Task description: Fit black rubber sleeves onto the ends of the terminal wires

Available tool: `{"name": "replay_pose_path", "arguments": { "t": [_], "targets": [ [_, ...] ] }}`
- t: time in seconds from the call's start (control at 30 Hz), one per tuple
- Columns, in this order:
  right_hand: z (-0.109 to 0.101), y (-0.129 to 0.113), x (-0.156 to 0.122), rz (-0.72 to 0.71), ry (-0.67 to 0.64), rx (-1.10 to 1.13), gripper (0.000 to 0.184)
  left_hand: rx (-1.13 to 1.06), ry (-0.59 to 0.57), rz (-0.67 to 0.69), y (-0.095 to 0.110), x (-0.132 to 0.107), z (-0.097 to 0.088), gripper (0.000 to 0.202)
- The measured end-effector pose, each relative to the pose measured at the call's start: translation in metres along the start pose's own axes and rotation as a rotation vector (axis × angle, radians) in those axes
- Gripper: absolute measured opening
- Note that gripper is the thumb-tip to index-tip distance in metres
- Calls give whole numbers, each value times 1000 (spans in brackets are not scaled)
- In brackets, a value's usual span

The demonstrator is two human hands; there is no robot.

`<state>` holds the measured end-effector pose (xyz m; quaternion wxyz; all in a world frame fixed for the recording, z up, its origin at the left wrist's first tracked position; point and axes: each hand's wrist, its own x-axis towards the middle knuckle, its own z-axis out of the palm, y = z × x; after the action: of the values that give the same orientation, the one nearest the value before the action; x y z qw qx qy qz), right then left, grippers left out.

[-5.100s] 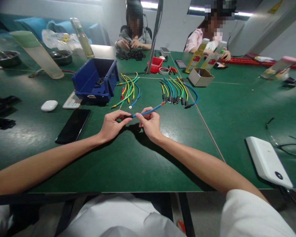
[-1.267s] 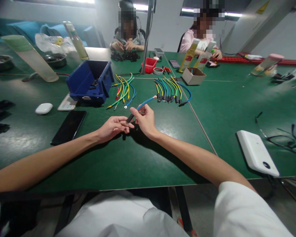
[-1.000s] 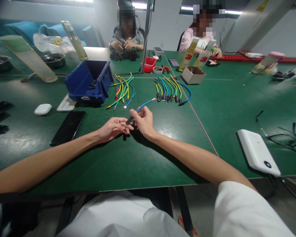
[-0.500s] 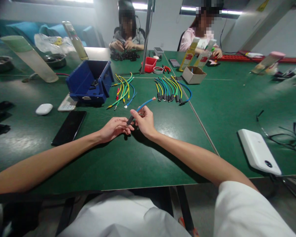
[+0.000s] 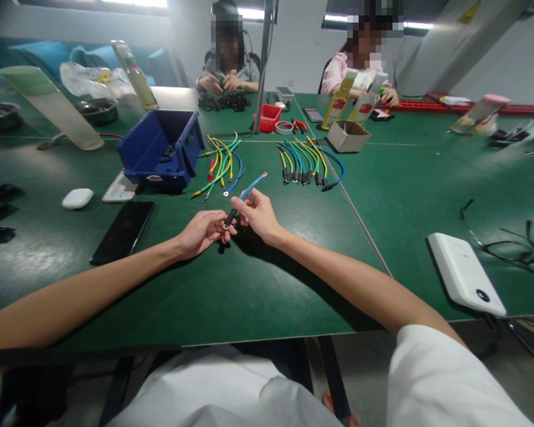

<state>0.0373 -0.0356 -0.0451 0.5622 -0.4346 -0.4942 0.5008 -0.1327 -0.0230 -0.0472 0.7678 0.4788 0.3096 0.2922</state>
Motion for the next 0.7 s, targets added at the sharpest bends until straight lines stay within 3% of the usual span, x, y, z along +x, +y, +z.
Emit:
{"name": "replay_pose_path", "arguments": {
  "t": [0.3, 0.53, 0.7],
  "targets": [
    [-5, -11, 5, 99, -144, 19, 41, 6, -46, -8, 3, 0, -1, 25],
    [-9, -18, 7, 20, -195, -117, 39, 27, -49, 6, 4, -1, 1, 30],
    [-10, -18, 7, 0, -211, -131, 41, 102, 22, 93, -1, 0, 1, 31]
  ]
}}
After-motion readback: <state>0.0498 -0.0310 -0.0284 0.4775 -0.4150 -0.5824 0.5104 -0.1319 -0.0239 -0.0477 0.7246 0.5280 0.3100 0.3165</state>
